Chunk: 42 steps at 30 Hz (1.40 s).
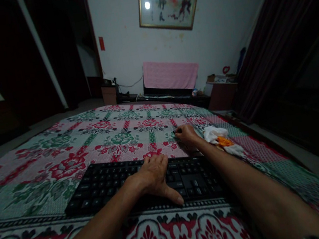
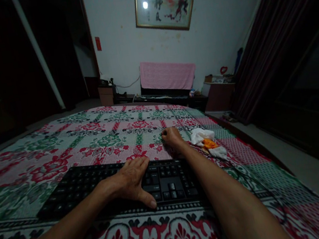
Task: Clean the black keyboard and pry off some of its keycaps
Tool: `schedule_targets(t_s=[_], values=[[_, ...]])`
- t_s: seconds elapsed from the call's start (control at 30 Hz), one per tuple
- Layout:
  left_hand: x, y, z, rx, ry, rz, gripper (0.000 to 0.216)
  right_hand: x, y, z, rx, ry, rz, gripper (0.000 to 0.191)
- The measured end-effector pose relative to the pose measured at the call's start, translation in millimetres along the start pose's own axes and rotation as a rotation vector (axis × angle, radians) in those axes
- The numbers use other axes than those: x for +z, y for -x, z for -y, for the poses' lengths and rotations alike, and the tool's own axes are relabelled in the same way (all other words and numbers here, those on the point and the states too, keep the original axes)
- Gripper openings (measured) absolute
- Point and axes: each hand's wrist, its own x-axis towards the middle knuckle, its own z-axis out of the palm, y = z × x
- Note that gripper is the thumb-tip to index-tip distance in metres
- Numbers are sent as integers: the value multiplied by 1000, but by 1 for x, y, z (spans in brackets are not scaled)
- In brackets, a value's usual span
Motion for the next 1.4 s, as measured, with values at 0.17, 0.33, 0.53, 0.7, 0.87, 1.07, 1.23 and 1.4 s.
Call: schedule_targets(t_s=[0.17, 0.33, 0.53, 0.7, 0.87, 1.07, 1.23, 1.4], values=[[-1, 0, -2, -15, 16, -3, 133, 11, -16, 7, 0, 91, 34, 20], [1, 0, -1, 6, 19, -31, 131, 18, -19, 16, 51, 221, 46, 25], [1, 0, -2, 4, 39, -38, 135, 19, -20, 24, 75, 310, 74, 29], [1, -1, -2, 6, 31, -50, 135, 17, -18, 30, 76, 354, 95, 31], [1, -1, -1, 12, 34, -42, 136, 17, -18, 30, 92, 365, 95, 31], [0, 0, -2, 7, 22, -32, 130, 18, -18, 27, 119, 354, 72, 29], [1, 0, -1, 4, 30, -36, 133, 13, -15, 26, 122, 336, 38, 28], [0, 0, -2, -6, 34, -20, 135, -12, -8, 26, 136, 144, -179, 26]])
